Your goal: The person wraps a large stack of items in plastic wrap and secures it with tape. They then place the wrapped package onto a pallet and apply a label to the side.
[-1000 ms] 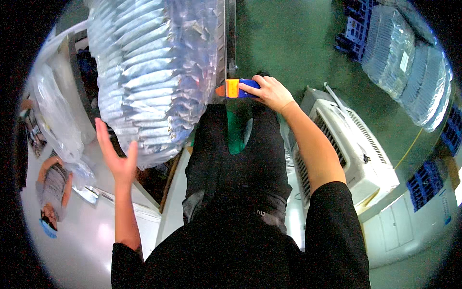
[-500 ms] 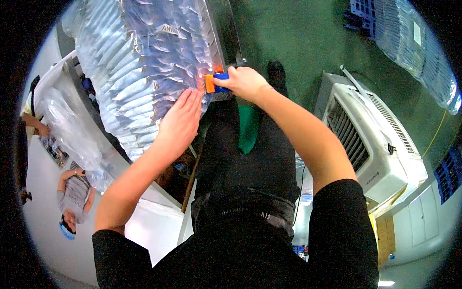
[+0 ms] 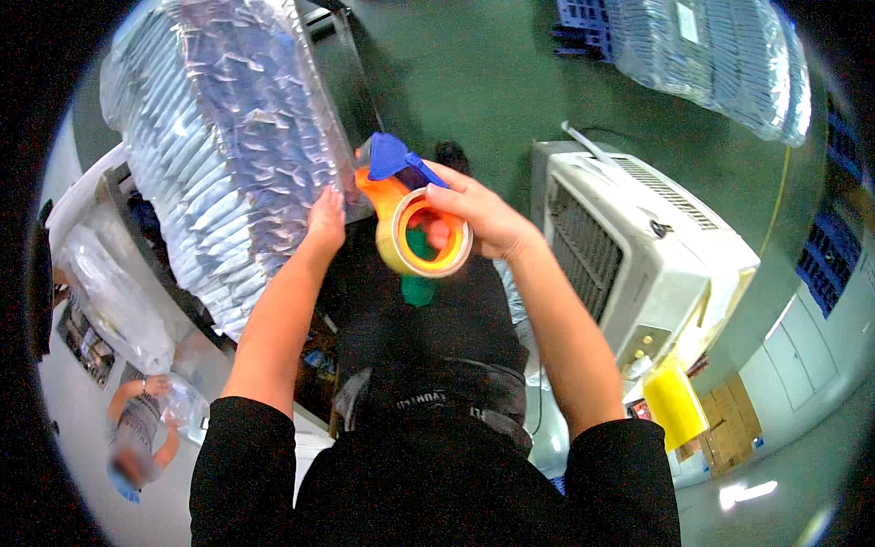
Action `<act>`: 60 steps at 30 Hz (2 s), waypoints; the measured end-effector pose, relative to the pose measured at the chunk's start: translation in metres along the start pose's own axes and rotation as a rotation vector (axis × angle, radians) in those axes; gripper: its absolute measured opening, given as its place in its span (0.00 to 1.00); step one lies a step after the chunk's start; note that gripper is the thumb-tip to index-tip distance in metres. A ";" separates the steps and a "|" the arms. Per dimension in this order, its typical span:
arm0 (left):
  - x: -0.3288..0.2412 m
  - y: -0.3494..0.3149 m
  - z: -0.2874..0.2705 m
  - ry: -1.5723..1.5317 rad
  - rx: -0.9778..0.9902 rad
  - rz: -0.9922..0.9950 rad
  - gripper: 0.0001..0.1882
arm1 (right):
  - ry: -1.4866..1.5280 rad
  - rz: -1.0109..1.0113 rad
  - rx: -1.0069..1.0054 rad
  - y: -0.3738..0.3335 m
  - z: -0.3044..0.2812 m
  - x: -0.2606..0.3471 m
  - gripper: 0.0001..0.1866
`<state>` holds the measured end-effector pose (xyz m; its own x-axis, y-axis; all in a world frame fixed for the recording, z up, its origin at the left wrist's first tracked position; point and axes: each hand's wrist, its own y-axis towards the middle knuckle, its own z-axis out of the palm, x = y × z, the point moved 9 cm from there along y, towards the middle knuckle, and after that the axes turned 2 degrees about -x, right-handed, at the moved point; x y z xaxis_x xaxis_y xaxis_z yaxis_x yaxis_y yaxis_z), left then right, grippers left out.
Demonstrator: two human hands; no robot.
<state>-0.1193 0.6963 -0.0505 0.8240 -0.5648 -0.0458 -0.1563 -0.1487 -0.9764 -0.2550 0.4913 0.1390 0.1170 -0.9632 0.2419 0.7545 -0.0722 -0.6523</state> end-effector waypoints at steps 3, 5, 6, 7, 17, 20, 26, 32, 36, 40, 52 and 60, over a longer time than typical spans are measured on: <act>-0.010 -0.024 -0.028 -0.321 -0.087 0.041 0.26 | 0.236 -0.086 0.008 -0.035 0.030 0.010 0.35; -0.006 -0.077 -0.072 -0.868 -0.127 0.108 0.26 | 0.333 -0.109 -0.043 -0.053 0.040 0.011 0.37; -0.008 -0.080 -0.081 -1.094 -0.364 0.110 0.26 | 0.417 -0.116 -0.063 -0.058 0.052 0.014 0.36; -0.002 -0.096 -0.095 -1.308 -0.611 0.118 0.26 | 0.503 -0.126 -0.087 -0.062 0.059 0.017 0.36; 0.047 -0.303 -0.128 -2.762 -1.272 0.109 0.16 | -0.328 -0.355 0.197 -0.093 0.199 0.105 0.43; 0.080 -0.376 -0.109 -2.962 -1.515 0.197 0.23 | -1.257 -0.712 0.142 -0.095 0.265 0.130 0.39; 0.118 -0.431 -0.070 -2.895 -1.797 0.247 0.21 | -2.078 -0.882 0.206 -0.063 0.361 0.088 0.37; 0.152 -0.413 -0.021 -3.474 -1.717 0.668 0.18 | -2.231 -0.851 0.371 0.007 0.421 0.077 0.38; 0.193 -0.361 0.012 -3.789 -1.616 0.701 0.15 | -2.286 -0.734 0.569 0.075 0.461 0.086 0.36; 0.278 -0.347 0.068 -3.880 -1.722 0.077 0.10 | -2.238 -0.631 0.758 0.181 0.512 0.116 0.32; 0.351 -0.224 0.275 -3.940 -1.161 -1.547 0.09 | -2.055 0.445 1.006 0.608 0.533 0.168 0.36; 0.393 -0.160 0.220 -3.315 -0.742 -1.097 0.18 | -1.816 0.938 0.743 0.649 0.437 0.220 0.36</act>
<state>0.3496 0.6771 0.0415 -0.9028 0.1793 -0.3908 0.4270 0.2667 -0.8640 0.5429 0.3456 0.0825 0.4781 0.6155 0.6266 0.1190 0.6614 -0.7405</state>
